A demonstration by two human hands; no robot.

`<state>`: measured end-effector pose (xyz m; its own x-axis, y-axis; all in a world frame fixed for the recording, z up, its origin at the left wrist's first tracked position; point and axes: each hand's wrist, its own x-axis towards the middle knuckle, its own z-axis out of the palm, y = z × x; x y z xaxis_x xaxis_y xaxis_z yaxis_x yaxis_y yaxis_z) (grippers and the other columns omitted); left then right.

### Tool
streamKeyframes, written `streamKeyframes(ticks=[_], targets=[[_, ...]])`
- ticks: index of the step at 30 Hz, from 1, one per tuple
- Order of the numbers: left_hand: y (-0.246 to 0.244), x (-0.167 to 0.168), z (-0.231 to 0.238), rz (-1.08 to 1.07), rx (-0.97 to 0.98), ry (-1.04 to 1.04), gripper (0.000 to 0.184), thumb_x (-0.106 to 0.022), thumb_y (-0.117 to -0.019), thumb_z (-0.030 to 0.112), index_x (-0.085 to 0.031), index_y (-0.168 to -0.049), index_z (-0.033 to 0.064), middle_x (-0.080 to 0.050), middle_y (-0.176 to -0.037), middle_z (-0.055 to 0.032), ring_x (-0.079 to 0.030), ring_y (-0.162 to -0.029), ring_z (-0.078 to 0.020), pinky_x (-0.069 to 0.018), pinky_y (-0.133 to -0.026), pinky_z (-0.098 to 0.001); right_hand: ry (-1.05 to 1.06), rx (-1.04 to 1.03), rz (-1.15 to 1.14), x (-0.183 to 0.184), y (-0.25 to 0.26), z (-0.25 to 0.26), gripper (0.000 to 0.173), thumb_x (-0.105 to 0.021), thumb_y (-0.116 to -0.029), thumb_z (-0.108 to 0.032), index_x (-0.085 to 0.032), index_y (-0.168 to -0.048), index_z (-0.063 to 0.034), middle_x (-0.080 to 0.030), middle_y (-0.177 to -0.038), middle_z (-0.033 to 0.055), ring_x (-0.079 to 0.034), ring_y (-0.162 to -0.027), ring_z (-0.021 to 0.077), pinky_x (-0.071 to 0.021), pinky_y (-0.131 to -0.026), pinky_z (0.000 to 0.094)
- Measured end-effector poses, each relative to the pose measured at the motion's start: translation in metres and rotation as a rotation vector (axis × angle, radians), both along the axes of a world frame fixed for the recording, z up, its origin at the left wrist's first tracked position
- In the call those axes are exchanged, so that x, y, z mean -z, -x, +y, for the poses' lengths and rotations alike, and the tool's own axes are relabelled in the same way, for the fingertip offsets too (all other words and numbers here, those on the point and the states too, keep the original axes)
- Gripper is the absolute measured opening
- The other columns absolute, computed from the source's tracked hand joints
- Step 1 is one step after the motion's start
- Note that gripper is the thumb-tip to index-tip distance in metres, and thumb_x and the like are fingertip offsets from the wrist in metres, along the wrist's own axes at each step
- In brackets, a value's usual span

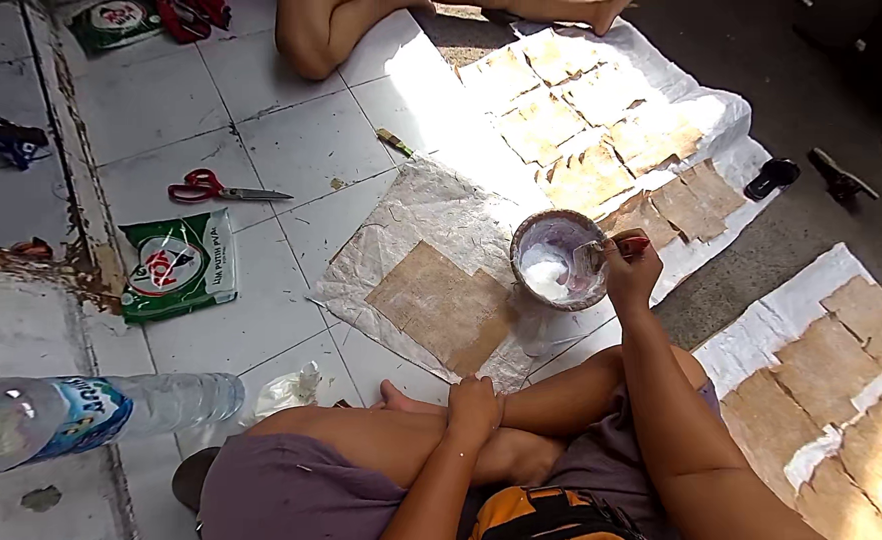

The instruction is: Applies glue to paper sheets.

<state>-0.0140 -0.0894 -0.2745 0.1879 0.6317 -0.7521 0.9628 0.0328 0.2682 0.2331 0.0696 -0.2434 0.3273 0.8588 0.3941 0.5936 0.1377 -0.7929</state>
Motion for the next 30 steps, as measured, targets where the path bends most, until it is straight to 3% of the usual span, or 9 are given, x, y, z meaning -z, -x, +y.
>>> streamKeyframes(ticks=[4, 9, 12, 16, 18, 21, 27, 30], targets=[[0.000, -0.001, -0.002, 0.032, 0.010, 0.021, 0.061, -0.036, -0.1089, 0.049, -0.058, -0.136, -0.0008, -0.056, -0.143, -0.0244, -0.054, -0.133, -0.0393, -0.0420, -0.107, -0.0573, 0.165, 0.024, -0.216, 0.024, -0.003, -0.002, 0.022, -0.063, -0.0991, -0.017, -0.070, -0.105, 0.0029, -0.070, -0.097, 0.0209, -0.068, -0.093, 0.0333, -0.0517, -0.086, 0.0537], [-0.001, -0.002, -0.002, 0.028, -0.001, 0.006, 0.060, -0.036, -0.1089, 0.049, -0.059, -0.135, -0.0008, -0.058, -0.141, -0.0238, -0.054, -0.133, -0.0382, -0.0415, -0.107, -0.0567, 0.266, -0.087, -0.345, 0.012, 0.038, -0.025, 0.019, -0.061, -0.0998, -0.012, -0.067, -0.101, 0.0052, -0.069, -0.094, 0.0247, -0.068, -0.090, 0.0432, -0.0521, -0.079, 0.0627], [-0.001, -0.002, -0.002, 0.021, 0.009, 0.004, 0.060, -0.036, -0.1090, 0.048, -0.059, -0.135, -0.0008, -0.058, -0.140, -0.0237, -0.053, -0.134, -0.0381, -0.0416, -0.107, -0.0564, 0.232, -0.094, -0.178, 0.012, 0.048, -0.025, 0.020, -0.063, -0.0982, -0.015, -0.069, -0.101, 0.0042, -0.070, -0.090, 0.0204, -0.068, -0.084, 0.0349, -0.0516, -0.078, 0.0572], [-0.001, -0.002, -0.002, 0.017, 0.007, -0.028, 0.058, -0.039, -0.1086, 0.047, -0.059, -0.133, -0.0011, -0.059, -0.137, -0.0230, -0.054, -0.132, -0.0388, -0.0422, -0.106, -0.0567, 0.102, -0.071, 0.089, 0.015, 0.036, -0.018, 0.018, -0.065, -0.0959, -0.017, -0.068, -0.102, -0.0010, -0.066, -0.083, 0.0043, -0.061, -0.071, 0.0079, -0.0535, -0.071, 0.0317], [-0.002, -0.002, -0.003, 0.022, 0.010, -0.034, 0.057, -0.040, -0.1084, 0.046, -0.059, -0.134, -0.0010, -0.057, -0.140, -0.0231, -0.053, -0.132, -0.0393, -0.0423, -0.105, -0.0571, 0.086, -0.079, 0.130, 0.015, 0.032, -0.019, 0.018, -0.067, -0.0950, -0.015, -0.068, -0.103, 0.0016, -0.068, -0.086, 0.0064, -0.062, -0.074, 0.0083, -0.0526, -0.074, 0.0317], [-0.001, -0.002, -0.002, 0.023, 0.007, -0.042, 0.057, -0.040, -0.1082, 0.046, -0.059, -0.135, -0.0012, -0.053, -0.143, -0.0234, -0.053, -0.131, -0.0408, -0.0430, -0.105, -0.0574, -0.001, -0.100, 0.209, 0.020, 0.029, -0.016, 0.014, -0.065, -0.0952, -0.011, -0.066, -0.103, 0.0001, -0.067, -0.089, 0.0011, -0.063, -0.077, 0.0018, -0.0550, -0.075, 0.0236], [-0.003, -0.006, -0.006, 0.007, 0.036, -0.032, 0.063, -0.036, -0.1089, 0.050, -0.058, -0.134, -0.0035, -0.056, -0.140, -0.0259, -0.053, -0.132, -0.0416, -0.0416, -0.106, -0.0578, 0.029, -0.058, 0.355, 0.022, 0.015, -0.013, 0.014, -0.066, -0.0942, -0.010, -0.063, -0.105, -0.0013, -0.065, -0.088, -0.0014, -0.062, -0.073, 0.0030, -0.0557, -0.070, 0.0248], [-0.004, -0.009, -0.007, -0.027, 0.037, -0.046, 0.067, -0.035, -0.1086, 0.052, -0.058, -0.133, -0.0058, -0.059, -0.136, -0.0279, -0.053, -0.132, -0.0428, -0.0405, -0.107, -0.0592, 0.008, 0.030, 0.563, 0.010, 0.002, -0.010, 0.011, -0.064, -0.0950, -0.007, -0.059, -0.104, -0.0051, -0.066, -0.083, -0.0020, -0.066, -0.067, 0.0071, -0.0596, -0.065, 0.0276]])
